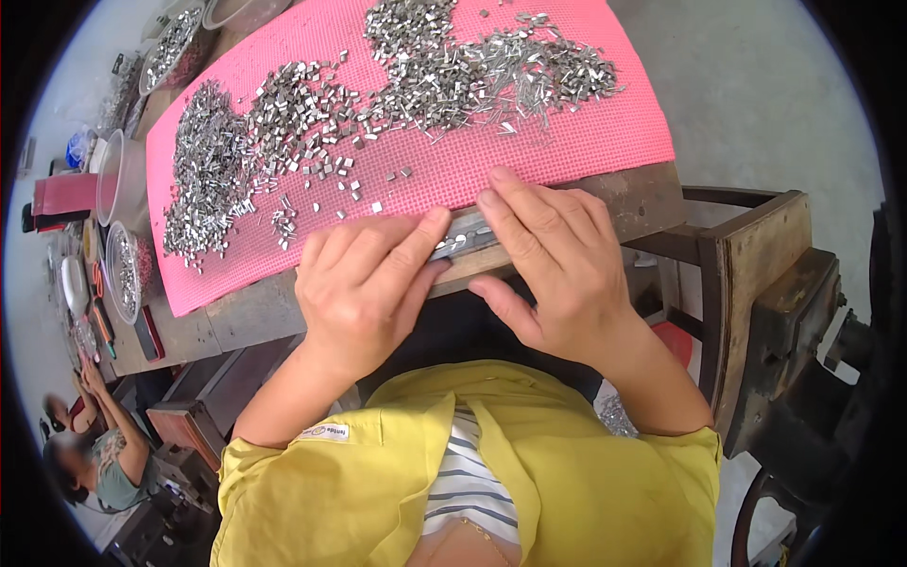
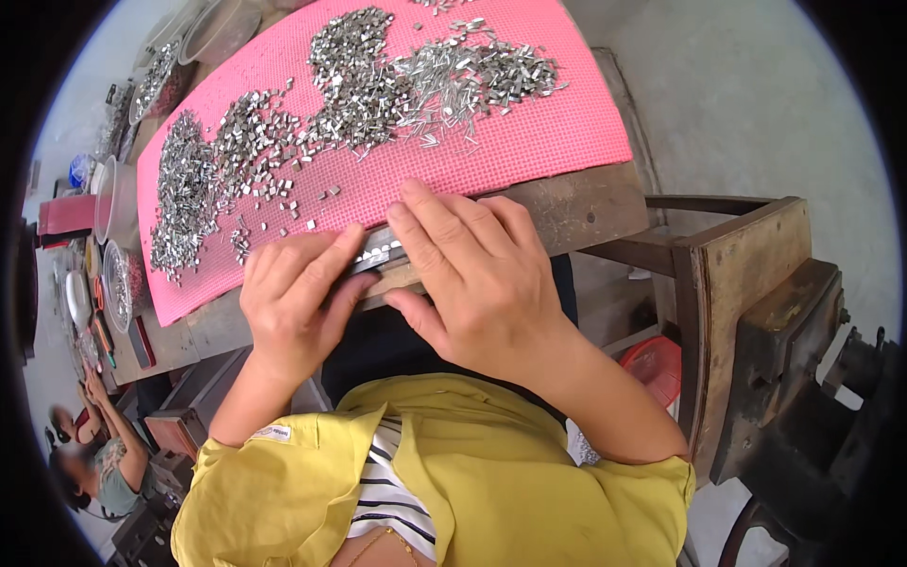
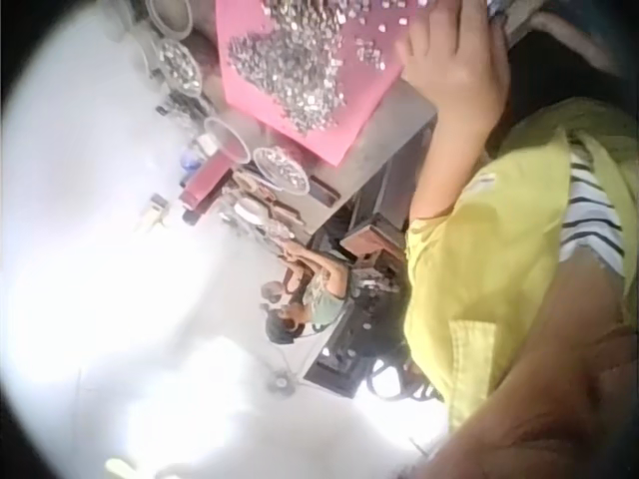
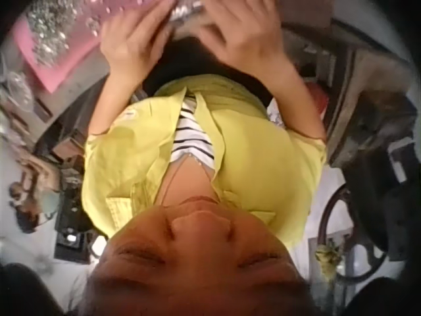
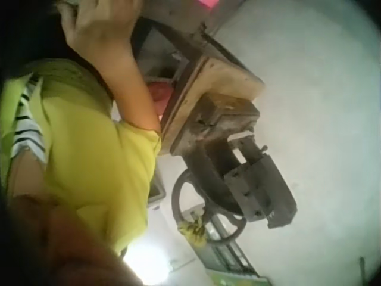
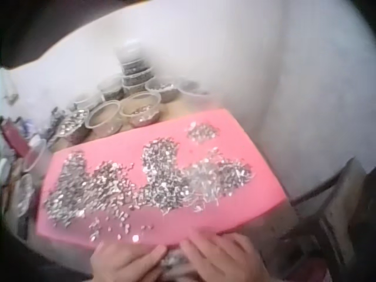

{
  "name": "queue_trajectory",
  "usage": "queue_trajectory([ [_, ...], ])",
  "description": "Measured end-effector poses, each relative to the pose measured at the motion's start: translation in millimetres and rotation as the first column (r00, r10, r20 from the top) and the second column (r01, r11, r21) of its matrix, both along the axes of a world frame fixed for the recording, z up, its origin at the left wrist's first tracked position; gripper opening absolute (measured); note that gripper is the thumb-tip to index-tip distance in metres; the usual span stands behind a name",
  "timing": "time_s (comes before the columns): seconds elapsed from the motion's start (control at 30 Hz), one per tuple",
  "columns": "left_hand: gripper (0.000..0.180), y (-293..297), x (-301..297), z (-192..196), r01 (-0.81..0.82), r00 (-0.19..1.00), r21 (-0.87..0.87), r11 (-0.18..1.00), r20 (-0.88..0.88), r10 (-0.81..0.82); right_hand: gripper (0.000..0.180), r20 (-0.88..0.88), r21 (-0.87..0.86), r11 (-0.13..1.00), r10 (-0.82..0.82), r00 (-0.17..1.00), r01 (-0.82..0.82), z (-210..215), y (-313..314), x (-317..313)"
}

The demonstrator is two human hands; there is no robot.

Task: Selecting small metal components and placing them into a strip before processing them with a manual press.

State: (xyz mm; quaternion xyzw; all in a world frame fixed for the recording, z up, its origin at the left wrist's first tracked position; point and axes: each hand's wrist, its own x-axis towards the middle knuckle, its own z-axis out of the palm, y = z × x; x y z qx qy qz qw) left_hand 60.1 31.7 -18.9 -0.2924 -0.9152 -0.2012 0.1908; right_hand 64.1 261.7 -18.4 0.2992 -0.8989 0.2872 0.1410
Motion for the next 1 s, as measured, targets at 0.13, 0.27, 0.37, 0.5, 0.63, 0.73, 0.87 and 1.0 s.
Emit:
queue_trajectory([
  [0.13, 0.065, 1, -3, 6, -0.002, 0.990, 0.129, 0.992, 0.139, -0.016, 0.051, 0.064, -0.137, 0.986, -0.088, 0.994, 0.096, -2, 6, 6],
  [0.27, 0.067, 13, -2, 35, 0.131, 0.977, 0.138, 0.982, 0.153, -0.151, 0.042, 0.182, -0.265, 0.954, -0.092, 0.979, 0.139, 7, 23, 27],
  [0.37, 0.061, 30, -4, 55, 0.378, 0.905, 0.138, 0.915, 0.154, -0.397, 0.036, 0.637, -0.456, 0.881, 0.227, 0.736, 0.123, 21, 57, 49],
  [0.5, 0.056, 85, -2, 81, 0.703, 0.671, 0.158, 0.694, 0.177, -0.720, 0.057, 0.682, -0.713, 0.648, 0.549, 0.484, 0.269, 9, 95, 111],
  [0.63, 0.049, 162, 6, 94, 0.906, 0.372, 0.162, 0.391, 0.138, -0.918, 0.071, 0.645, -0.758, 0.363, 0.537, 0.543, 0.542, 13, 107, 189],
  [0.73, 0.059, 219, 18, 92, 0.894, 0.433, 0.126, 0.429, -0.006, -0.901, 0.064, 0.651, -0.756, 0.123, 0.247, 0.718, 0.643, 35, 114, 221],
  [0.87, 0.059, 268, 37, 55, 0.774, 0.484, 0.410, 0.483, 0.110, -0.868, 0.040, 0.609, -0.783, -0.157, -0.002, 0.793, 0.601, 25, 130, 223],
  [1.0, 0.061, 289, 57, 39, 0.831, 0.275, 0.423, 0.361, 0.252, -0.928, 0.020, 0.620, -0.770, -0.303, -0.147, 0.771, 0.562, 15, 147, 214],
])
